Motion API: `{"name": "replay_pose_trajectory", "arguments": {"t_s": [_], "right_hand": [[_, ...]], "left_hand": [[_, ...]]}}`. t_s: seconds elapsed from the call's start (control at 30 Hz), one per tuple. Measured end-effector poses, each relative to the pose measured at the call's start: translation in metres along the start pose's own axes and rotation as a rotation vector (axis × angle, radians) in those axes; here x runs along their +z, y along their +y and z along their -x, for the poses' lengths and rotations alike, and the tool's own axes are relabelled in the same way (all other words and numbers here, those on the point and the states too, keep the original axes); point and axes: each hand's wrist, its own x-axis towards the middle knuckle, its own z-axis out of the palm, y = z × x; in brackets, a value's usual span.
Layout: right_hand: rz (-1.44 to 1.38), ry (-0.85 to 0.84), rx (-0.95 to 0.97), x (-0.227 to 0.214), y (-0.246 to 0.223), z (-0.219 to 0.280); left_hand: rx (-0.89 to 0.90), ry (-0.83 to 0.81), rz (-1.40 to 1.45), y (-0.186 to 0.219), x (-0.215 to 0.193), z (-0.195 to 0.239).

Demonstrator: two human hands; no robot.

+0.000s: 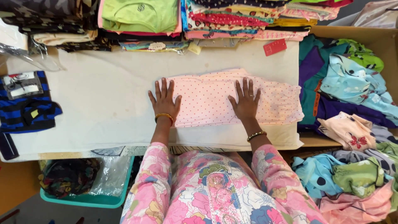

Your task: The recorder folds multiple pairs of colorful pants and places them onto stacks on a table in a garment workshop.

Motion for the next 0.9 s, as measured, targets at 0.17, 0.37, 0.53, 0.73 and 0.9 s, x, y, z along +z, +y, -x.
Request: {"name": "replay_pose_trajectory", "arguments": {"t_s": [0.17,0.37,0.53,0.73,0.9], "right_hand": [[0.008,0.016,-0.031,0.008,0.013,-0.004],[-0.504,0.139,0.055,-0.001,0.031,0.027],[-0.483,0.173,0.139,-0.010,0.009,0.058],[-0.736,0.192,0.016,-0.018,0.001,0.058],[-0.532,0.035,-0.110,-0.020,0.009,0.061]], "left_hand": [[0.029,0.015,0.013,-0.004,0.003,-0.002],[0.061,-0.025,-0.027,0.014,0.013,0.020],[0.214,0.027,0.034,0.033,0.045,0.066],[0.200,0.083,0.100,0.033,0.041,0.067],[0.222,0.085,0.085,0.031,0.044,0.069]]}}
